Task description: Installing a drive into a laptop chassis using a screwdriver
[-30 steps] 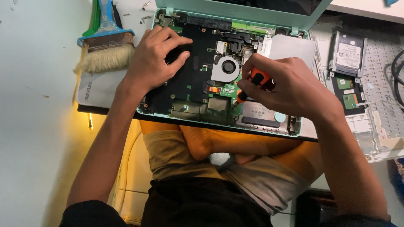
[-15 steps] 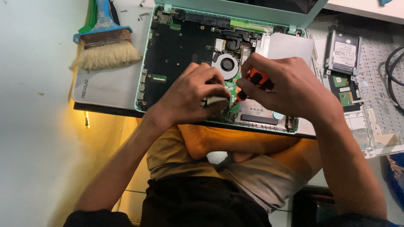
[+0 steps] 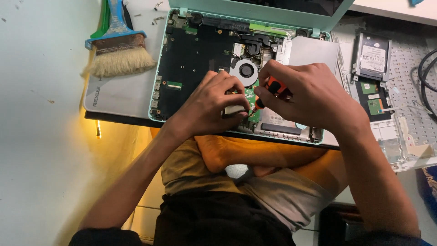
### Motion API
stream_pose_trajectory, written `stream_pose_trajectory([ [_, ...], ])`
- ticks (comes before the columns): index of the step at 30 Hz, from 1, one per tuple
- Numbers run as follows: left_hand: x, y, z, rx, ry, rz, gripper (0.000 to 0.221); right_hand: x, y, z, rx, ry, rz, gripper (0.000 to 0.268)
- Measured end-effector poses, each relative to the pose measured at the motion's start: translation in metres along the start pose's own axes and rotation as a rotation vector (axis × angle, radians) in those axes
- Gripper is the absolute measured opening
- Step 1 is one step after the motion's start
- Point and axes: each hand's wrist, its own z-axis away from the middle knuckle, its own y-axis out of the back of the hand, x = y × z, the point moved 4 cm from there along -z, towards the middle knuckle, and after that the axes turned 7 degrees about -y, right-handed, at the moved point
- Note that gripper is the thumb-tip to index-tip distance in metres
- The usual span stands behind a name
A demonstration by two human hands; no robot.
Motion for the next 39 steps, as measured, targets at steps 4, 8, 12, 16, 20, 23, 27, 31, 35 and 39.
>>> stream_pose_trajectory([
  [4,0.001,0.001,0.0,0.016,-0.018,0.005,0.016,0.001,0.0,0.001,-0.018,-0.022,0.042,0.022],
  [8,0.0,0.0,0.001,0.034,-0.027,0.027,0.016,0.01,-0.004,0.003,-0.045,-0.074,0.208,0.02],
  [12,-0.001,-0.004,0.001,0.013,-0.007,-0.04,0.017,-0.002,0.0,0.001,-0.087,-0.026,0.34,0.047],
  [16,0.0,-0.001,0.001,-0.01,-0.012,-0.048,0.018,-0.04,0.011,-0.016,-0.303,-0.152,0.449,0.08],
  [20,0.002,-0.001,0.0,-0.019,-0.007,-0.056,0.019,-0.052,0.014,-0.032,-0.473,-0.26,0.464,0.07],
  [23,0.003,0.0,0.0,-0.001,-0.018,-0.049,0.019,-0.058,0.018,-0.041,-0.557,-0.336,0.422,0.064],
  [27,0.004,0.002,0.001,0.016,-0.029,-0.009,0.018,-0.053,0.011,-0.044,-0.585,-0.285,0.48,0.049],
  [31,-0.001,-0.004,0.005,0.048,-0.048,-0.021,0.018,-0.047,0.007,-0.034,-0.503,-0.138,0.496,0.064],
  [35,0.002,-0.002,0.005,0.046,-0.05,0.014,0.021,-0.043,0.008,-0.033,-0.479,-0.101,0.454,0.023],
  [39,0.002,0.001,0.004,0.054,-0.058,0.027,0.022,-0.053,0.008,-0.037,-0.39,-0.093,0.219,0.024],
])
